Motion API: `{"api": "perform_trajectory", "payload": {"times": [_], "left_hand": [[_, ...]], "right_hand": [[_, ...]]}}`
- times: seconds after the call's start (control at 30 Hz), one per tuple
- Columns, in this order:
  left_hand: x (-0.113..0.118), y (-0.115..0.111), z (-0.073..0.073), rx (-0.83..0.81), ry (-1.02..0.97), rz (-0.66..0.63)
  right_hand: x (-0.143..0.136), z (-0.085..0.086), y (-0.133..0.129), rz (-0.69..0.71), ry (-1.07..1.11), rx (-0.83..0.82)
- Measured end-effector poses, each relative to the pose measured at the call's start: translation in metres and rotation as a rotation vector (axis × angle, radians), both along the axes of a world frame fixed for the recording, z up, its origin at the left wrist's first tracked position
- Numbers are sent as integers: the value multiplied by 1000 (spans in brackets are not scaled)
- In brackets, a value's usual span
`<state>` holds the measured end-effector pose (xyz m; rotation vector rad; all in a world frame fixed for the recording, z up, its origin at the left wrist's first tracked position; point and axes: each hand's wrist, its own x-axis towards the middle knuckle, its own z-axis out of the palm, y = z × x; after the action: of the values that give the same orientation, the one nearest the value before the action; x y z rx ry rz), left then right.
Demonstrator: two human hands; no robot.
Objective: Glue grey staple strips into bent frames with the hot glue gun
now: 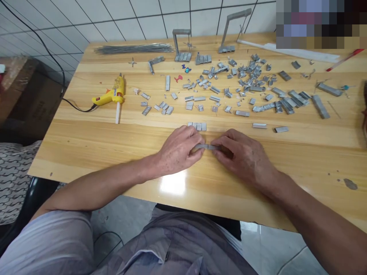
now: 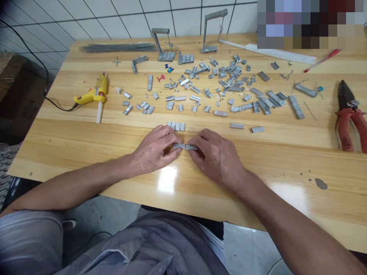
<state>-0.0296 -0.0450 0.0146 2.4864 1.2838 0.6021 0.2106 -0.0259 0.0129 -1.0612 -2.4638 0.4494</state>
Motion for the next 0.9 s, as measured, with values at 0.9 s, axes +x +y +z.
{"api": "perform_trajectory", "payload": {"times": [0.9], "left_hand": [[0,3,0,-19,-22,-28]], "right_hand": [[-4,0,-1,-20,12,-3]]}}
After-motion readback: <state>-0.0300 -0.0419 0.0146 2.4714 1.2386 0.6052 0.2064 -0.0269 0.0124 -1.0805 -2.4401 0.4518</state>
